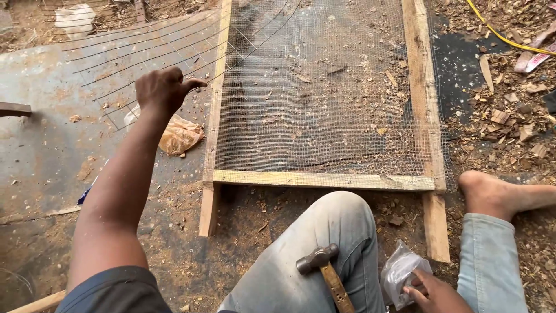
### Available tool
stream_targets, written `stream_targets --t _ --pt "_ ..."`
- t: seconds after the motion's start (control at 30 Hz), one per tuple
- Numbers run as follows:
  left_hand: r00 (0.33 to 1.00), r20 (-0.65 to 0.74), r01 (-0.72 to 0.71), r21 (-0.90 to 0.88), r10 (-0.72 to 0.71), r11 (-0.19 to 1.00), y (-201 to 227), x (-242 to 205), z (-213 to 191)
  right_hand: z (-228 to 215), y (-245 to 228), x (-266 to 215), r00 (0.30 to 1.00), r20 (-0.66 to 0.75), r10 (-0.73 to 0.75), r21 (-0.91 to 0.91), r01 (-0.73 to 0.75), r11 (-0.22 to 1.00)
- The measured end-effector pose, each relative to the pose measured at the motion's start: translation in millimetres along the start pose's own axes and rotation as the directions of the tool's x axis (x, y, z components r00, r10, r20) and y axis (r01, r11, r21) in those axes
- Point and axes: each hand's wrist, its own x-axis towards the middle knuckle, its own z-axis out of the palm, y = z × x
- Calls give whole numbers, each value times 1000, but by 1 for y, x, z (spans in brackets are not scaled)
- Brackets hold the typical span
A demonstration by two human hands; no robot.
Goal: The person is building a wooden frame with a mesh screen, using a hammer to secure nails and staples.
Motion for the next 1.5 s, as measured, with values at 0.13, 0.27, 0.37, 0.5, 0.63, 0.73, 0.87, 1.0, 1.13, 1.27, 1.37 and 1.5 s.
stream_targets --t 0.13,0.27,0.37,0.5,0.63,0.73,0.87,1.0,1.13,1.27,1.37,1.5 --pt "999 -39 -9 -16 8 1000 -1 -20 -12 -11 -14 -8 1000 15 2 18 -2 1000" --pt "978 -155 -141 17 142 990 6 -43 -23 -19 -30 -17 1000 14 -12 36 12 999" --pt "948 -203 -234 83 246 969 23 -61 -32 -23 -40 -25 999 -20 -29 44 29 999" --pt "919 -183 -336 91 348 937 52 -83 -39 -26 -45 -37 994 -103 -45 47 50 998" --pt "901 -143 -421 -67 409 904 78 -95 -45 -13 -28 -30 971 -210 -118 24 126 992" --pt "877 -134 -474 -82 462 877 99 -99 -54 -25 -57 -56 963 -235 -133 54 150 987" --pt "847 80 -526 -13 526 850 113 -103 -45 -48 -97 -80 984 -173 -29 68 41 997" --pt "791 204 -586 -19 577 810 131 -114 -43 -49 -102 -86 972 -219 -81 24 88 996" --pt "731 377 -624 34 568 781 157 -119 -67 -62 -119 -98 973 -220 -62 22 69 997" --pt "710 451 -598 -17 540 801 176 -119 -96 -103 -171 -126 909 -413 55 208 35 978" --pt "703 501 -614 69 505 786 186 -116 -115 -128 -180 -120 773 -628 88 393 218 894" --pt "724 478 -624 145 498 768 207 -108 -144 -152 -179 -74 663 -742 100 601 592 537"
